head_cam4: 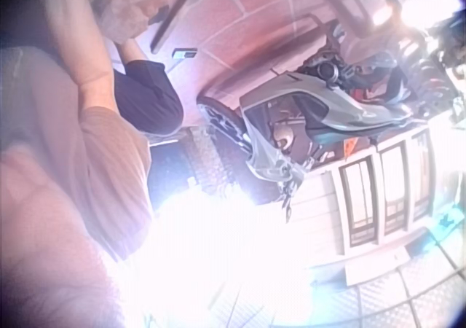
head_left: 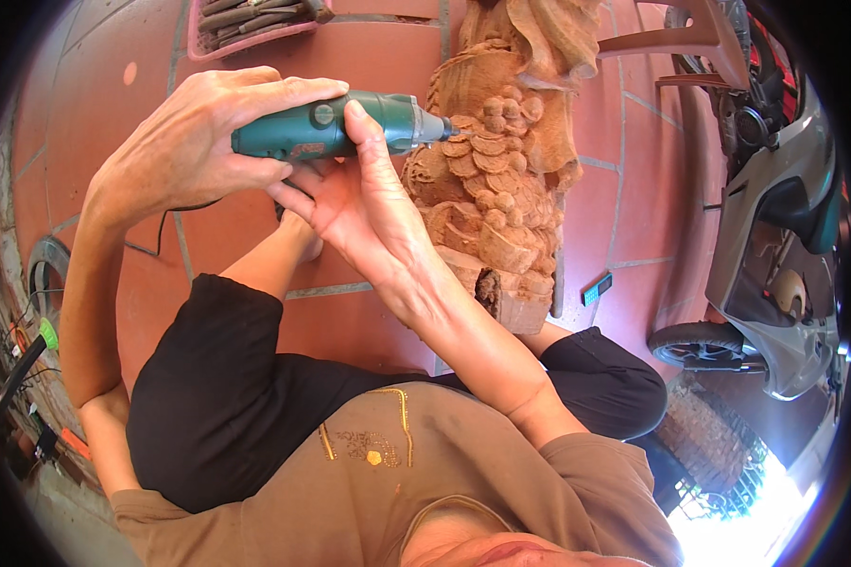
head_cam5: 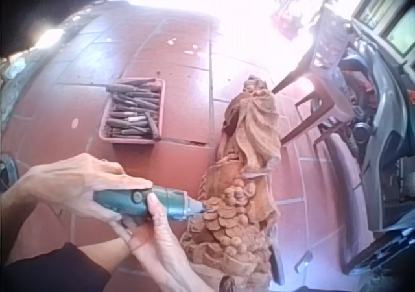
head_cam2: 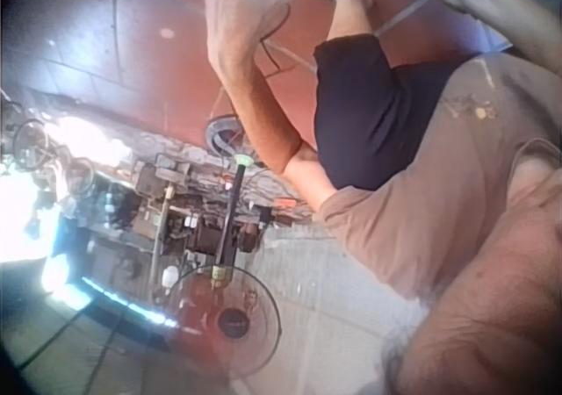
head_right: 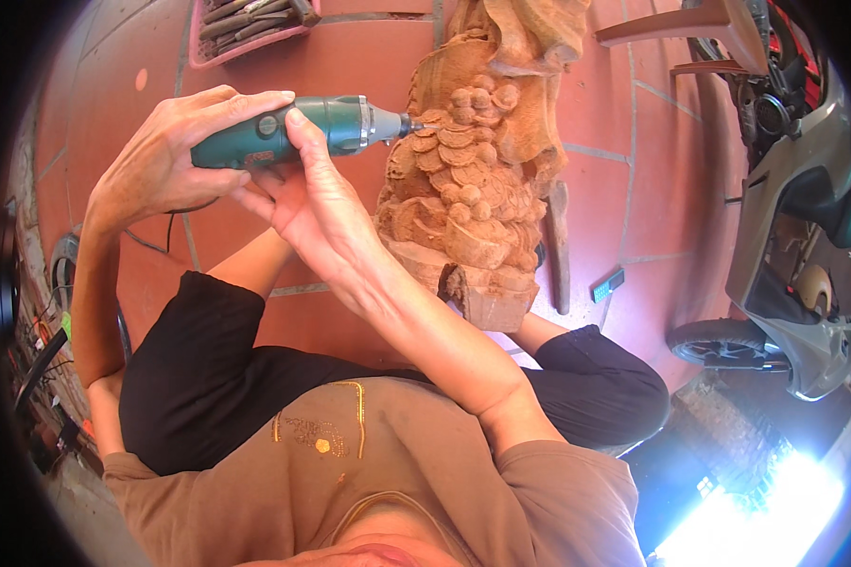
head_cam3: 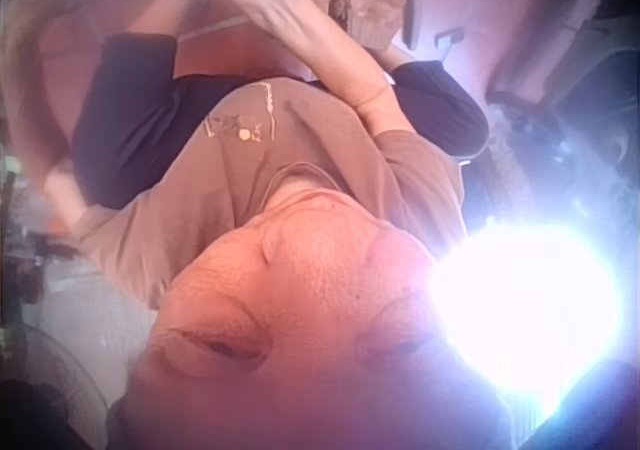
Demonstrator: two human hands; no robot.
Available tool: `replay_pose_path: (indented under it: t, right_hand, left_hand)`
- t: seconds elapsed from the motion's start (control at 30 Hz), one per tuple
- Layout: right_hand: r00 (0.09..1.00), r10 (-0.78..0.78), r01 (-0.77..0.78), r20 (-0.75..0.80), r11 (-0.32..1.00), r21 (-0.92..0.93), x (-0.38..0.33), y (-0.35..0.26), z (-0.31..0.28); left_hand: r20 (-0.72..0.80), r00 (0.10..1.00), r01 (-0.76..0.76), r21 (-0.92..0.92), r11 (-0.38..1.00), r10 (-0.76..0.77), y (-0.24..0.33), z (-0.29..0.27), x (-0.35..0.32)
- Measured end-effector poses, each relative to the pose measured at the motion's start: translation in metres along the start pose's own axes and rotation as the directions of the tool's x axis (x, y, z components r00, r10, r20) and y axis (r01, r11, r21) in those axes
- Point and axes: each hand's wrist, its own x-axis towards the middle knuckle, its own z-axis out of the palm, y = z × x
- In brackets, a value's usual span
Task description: The person uses a handheld rotary tool to carve detailed patterns into a large piece of wood. They hold the tool with both hands and work steadily on the surface, creating textured relief features.
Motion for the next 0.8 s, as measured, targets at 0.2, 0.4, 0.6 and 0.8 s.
replay_pose_path:
  t: [0.2, 0.4, 0.6, 0.8]
  right_hand:
    - [1.0, 0.019, -0.019, 0.02, 1.0, 0.001, 0.001, -0.001, -0.002]
    - [1.0, -0.012, 0.012, -0.004, 1.0, 0.008, -0.003, -0.001, 0.0]
    - [0.998, -0.061, 0.062, -0.012, 0.998, 0.007, -0.006, -0.004, 0.002]
    - [0.995, -0.099, 0.099, 0.006, 0.995, -0.027, -0.008, -0.007, 0.001]
  left_hand:
    - [-0.019, 1.0, -0.006, -0.005, 1.0, 0.006, 0.001, 0.0, 0.0]
    - [-0.024, 0.998, -0.057, -0.002, 0.998, 0.057, 0.003, 0.0, 0.005]
    - [0.0, 0.999, -0.045, -0.014, 0.999, 0.045, 0.005, 0.0, 0.01]
    - [0.029, 0.999, -0.026, 0.006, 1.0, 0.026, 0.01, -0.002, 0.014]
